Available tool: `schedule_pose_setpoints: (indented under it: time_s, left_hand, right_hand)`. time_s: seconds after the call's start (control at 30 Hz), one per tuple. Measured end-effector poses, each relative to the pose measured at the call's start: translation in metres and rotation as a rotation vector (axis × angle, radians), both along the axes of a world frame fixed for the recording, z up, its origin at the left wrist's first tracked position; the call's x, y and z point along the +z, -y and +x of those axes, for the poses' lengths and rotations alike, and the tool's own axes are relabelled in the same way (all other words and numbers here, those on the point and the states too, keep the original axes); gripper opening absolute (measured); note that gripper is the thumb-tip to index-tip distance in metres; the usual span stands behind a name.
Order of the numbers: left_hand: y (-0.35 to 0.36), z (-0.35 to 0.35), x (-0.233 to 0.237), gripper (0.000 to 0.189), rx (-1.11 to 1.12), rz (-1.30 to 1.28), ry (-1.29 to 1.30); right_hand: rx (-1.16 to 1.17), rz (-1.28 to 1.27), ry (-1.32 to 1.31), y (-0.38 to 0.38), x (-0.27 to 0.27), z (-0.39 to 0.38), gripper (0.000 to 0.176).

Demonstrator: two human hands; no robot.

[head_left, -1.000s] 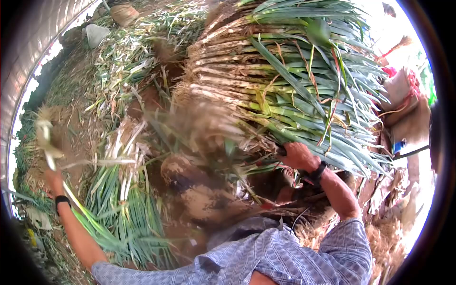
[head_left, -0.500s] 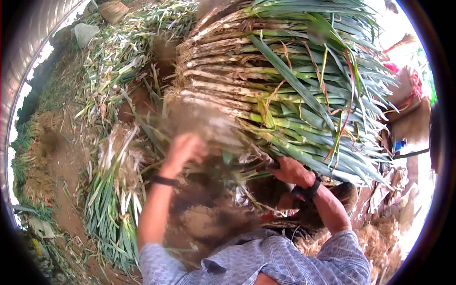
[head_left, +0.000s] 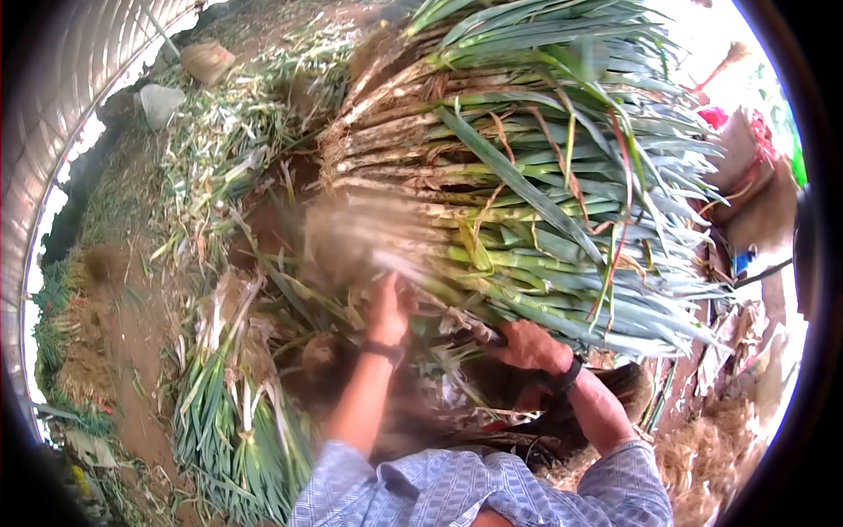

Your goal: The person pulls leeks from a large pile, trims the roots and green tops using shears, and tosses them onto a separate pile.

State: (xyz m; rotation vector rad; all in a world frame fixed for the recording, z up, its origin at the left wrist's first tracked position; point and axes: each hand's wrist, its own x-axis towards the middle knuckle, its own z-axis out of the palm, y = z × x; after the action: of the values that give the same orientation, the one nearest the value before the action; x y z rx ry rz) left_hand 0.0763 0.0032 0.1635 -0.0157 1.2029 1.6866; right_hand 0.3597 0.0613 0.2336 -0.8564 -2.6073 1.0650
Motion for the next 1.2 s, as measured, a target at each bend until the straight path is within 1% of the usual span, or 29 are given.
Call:
schedule_pose_setpoints:
  time_s: [0.03, 0.1, 0.13, 0.17, 0.23, 0.27, 0.3, 0.37, 0.43, 0.5, 0.6, 0.63, 0.67, 0.7, 0.77, 0.8, 0.9, 0.93, 1.0, 1.03, 1.1, 1.17, 1.2]
  left_hand:
    - [0.003, 0.004, -0.001, 0.02, 0.0, 0.054, 0.052]
    - [0.014, 0.013, 0.0, 0.023, 0.032, 0.171, 0.168]
    - [0.016, 0.02, 0.006, 0.029, 0.018, 0.197, 0.108]
    - [0.016, 0.029, 0.016, 0.035, 0.053, 0.151, 0.044]
    - [-0.003, 0.028, -0.018, 0.031, 0.079, 0.044, -0.207]
    - [-0.003, 0.031, 0.005, 0.021, 0.024, -0.047, -0.157]
    - [-0.005, 0.032, 0.011, 0.02, 0.062, -0.039, -0.188]
    - [-0.004, 0.034, 0.006, 0.017, 0.126, -0.042, -0.243]
    - [-0.004, 0.033, -0.004, 0.018, 0.14, -0.026, -0.23]
    - [-0.005, 0.034, -0.004, 0.019, 0.165, -0.034, -0.249]
    - [0.0, 0.035, 0.008, 0.02, 0.191, 0.003, -0.208]
    - [0.001, 0.037, 0.007, 0.02, 0.204, 0.008, -0.189]
    - [-0.004, 0.034, -0.005, 0.018, 0.242, 0.012, -0.209]
    - [-0.009, 0.026, -0.015, 0.017, 0.214, 0.029, -0.19]
    - [-0.016, 0.011, -0.019, 0.015, 0.165, 0.071, -0.152]
    - [-0.022, 0.01, -0.021, 0.01, 0.233, 0.066, -0.106]
    - [-0.028, -0.009, -0.053, 0.022, 0.081, 0.085, -0.181]
    - [-0.023, -0.009, -0.05, 0.019, 0.105, 0.097, -0.127]
    - [-0.008, 0.003, -0.029, 0.017, 0.152, 0.123, -0.014]
    - [0.0, 0.013, -0.001, 0.02, 0.095, 0.027, -0.061]
    - [0.015, 0.038, -0.029, 0.02, -0.019, 0.15, -0.046]
    - [0.029, 0.071, -0.046, 0.019, 0.018, 0.299, -0.062]
    - [0.031, 0.077, -0.051, 0.019, 0.011, 0.32, -0.055]
  right_hand:
    - [0.016, 0.006, 0.087, -0.002, -0.017, 0.009, 0.045]
    - [0.045, -0.004, 0.174, -0.003, -0.011, 0.02, 0.046]
    - [0.054, -0.028, 0.166, -0.003, 0.003, 0.02, 0.047]
    - [0.051, -0.024, 0.158, -0.002, 0.008, 0.021, 0.049]
    - [0.045, -0.016, 0.143, -0.001, 0.016, 0.023, 0.053]
    - [0.015, 0.022, 0.287, -0.004, 0.014, 0.027, 0.053]
    - [-0.023, 0.062, 0.432, -0.007, 0.011, 0.031, 0.053]
    - [-0.018, 0.079, 0.351, -0.008, 0.01, 0.035, 0.053]
    - [-0.002, 0.081, 0.269, -0.005, 0.011, 0.042, 0.052]
    - [-0.019, 0.061, 0.321, -0.004, 0.015, 0.043, 0.052]
    - [-0.035, 0.036, 0.345, 0.004, 0.033, 0.041, 0.051]
    - [-0.027, 0.046, 0.363, 0.003, 0.034, 0.041, 0.051]
    - [-0.017, 0.055, 0.379, 0.002, 0.032, 0.041, 0.05]
    - [-0.004, 0.066, 0.393, 0.002, 0.031, 0.039, 0.05]
    - [0.025, 0.081, 0.385, 0.0, 0.029, 0.033, 0.048]
    - [0.041, 0.092, 0.382, -0.001, 0.03, 0.029, 0.047]
    - [0.032, -0.084, 0.371, -0.003, 0.048, 0.006, 0.045]
    - [0.045, -0.054, 0.355, -0.004, 0.051, -0.001, 0.045]
    - [0.069, 0.005, 0.325, -0.008, 0.055, -0.012, 0.044]
    - [0.086, 0.02, 0.304, -0.01, 0.057, -0.016, 0.044]
    - [0.125, 0.036, 0.27, -0.009, 0.058, -0.024, 0.043]
    - [0.173, 0.105, 0.355, -0.003, 0.062, -0.036, 0.041]
    - [0.193, 0.141, 0.402, 0.001, 0.065, -0.039, 0.041]
